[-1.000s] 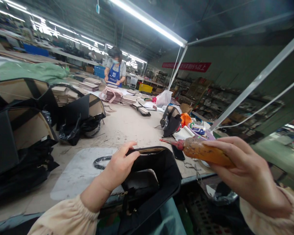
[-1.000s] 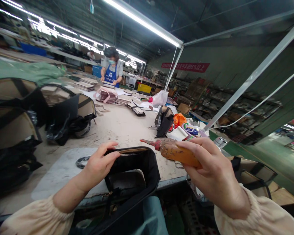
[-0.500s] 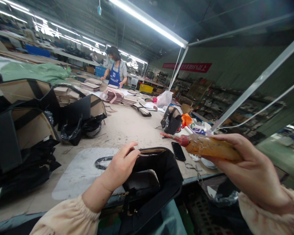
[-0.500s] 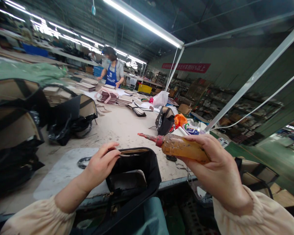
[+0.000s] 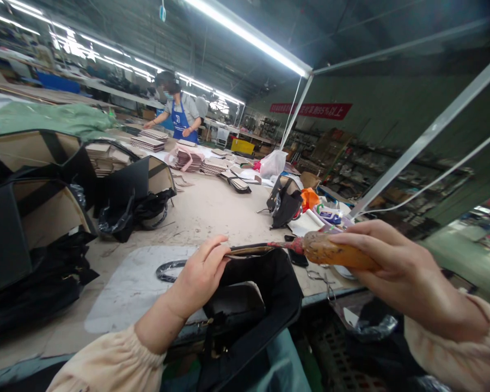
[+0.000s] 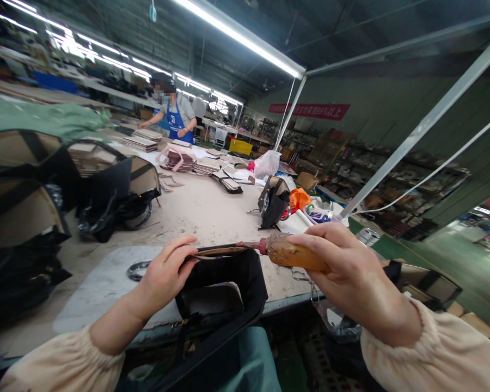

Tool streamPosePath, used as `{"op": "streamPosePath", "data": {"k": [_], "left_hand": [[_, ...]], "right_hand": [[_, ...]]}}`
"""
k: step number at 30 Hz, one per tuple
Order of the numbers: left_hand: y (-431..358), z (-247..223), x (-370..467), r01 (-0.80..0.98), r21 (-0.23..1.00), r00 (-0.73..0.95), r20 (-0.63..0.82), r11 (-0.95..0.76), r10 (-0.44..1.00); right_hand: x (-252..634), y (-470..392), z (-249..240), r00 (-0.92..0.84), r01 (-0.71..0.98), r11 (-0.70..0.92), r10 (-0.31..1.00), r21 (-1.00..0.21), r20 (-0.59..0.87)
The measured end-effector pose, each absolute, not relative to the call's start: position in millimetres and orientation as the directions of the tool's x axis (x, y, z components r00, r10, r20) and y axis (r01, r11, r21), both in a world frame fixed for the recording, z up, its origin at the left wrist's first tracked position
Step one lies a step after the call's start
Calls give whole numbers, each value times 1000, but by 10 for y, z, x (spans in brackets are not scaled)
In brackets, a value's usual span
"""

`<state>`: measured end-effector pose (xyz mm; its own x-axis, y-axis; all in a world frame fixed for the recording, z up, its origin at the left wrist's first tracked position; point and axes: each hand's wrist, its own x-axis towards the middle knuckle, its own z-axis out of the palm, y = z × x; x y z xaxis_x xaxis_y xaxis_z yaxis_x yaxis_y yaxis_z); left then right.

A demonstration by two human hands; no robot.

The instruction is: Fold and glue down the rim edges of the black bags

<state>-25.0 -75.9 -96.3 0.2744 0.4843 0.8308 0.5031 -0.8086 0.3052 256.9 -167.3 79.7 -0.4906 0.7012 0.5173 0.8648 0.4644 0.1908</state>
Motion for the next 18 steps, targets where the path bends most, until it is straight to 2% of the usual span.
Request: {"op": "streamPosePath", "data": {"k": [3,9,18], "left_hand": [[-759,-966,-245,506,306,276,829,-807,487],[-758,-961,-245,507,304,277,829,-807,486],[-767,-952,-230,501,300,291,825,-811,485]], "right_hand": [[2595,-1614,860,-577,816,517,692,259,434],[2553,-1498,972,-674,738,597,672,314,307],[2460,-1505,985,-669,731,564,705,384,236]]}}
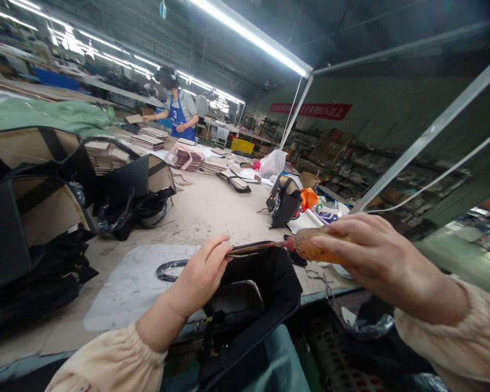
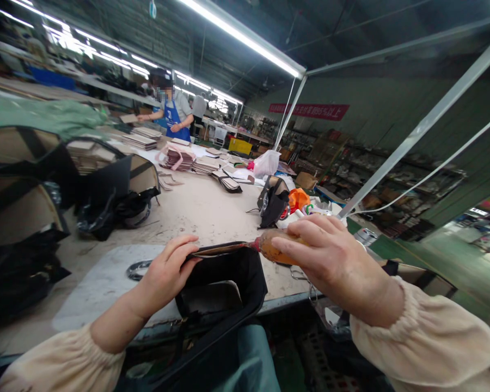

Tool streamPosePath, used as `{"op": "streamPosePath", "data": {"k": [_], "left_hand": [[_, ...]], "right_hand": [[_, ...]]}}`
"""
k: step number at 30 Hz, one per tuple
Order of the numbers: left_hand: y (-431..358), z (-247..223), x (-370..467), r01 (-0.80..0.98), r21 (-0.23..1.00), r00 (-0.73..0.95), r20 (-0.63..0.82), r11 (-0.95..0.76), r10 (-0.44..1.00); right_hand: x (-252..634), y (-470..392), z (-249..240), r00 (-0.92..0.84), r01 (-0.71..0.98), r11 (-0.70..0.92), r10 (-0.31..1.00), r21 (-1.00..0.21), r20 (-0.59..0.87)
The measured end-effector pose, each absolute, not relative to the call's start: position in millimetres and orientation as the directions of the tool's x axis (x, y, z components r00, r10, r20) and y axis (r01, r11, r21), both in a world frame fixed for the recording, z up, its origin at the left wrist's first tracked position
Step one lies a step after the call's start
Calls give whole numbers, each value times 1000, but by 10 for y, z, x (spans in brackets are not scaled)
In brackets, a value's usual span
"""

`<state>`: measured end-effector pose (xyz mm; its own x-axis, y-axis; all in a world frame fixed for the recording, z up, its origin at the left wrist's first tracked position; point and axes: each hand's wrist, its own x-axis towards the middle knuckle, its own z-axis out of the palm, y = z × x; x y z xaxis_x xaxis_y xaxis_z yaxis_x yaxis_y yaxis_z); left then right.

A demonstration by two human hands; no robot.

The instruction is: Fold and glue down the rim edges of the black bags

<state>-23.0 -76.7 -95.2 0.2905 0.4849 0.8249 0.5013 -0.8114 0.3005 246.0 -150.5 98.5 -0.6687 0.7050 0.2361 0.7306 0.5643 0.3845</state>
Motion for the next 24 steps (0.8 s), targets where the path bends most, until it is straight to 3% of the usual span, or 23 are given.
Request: {"op": "streamPosePath", "data": {"k": [5,9,11,13,16,18,20,24], "left_hand": [[-761,-966,-233,498,315,272,828,-808,490],[-760,-961,-229,508,325,258,826,-798,501],[-760,-959,-225,506,336,250,824,-794,508],[-756,-959,-222,500,363,224,822,-786,523],[-744,-955,-220,474,458,123,811,-752,572],[-730,-955,-218,445,532,50,789,-721,613],[-715,-964,-213,406,597,12,754,-692,657],[-701,-994,-213,349,705,22,652,-617,758]], "right_hand": [[2421,-1530,926,-682,731,596,642,332,349],[2384,-1580,894,-582,793,568,601,219,548],[2351,-1596,878,-434,854,510,592,101,680],[2297,-1588,877,-196,880,451,633,-151,749],[2185,-1533,972,88,676,414,775,-609,625],[2114,-1478,1133,89,470,427,848,-773,522],[2084,-1410,1355,94,333,451,858,-828,505],[2287,-1190,1709,314,201,547,750,-813,582]]}}
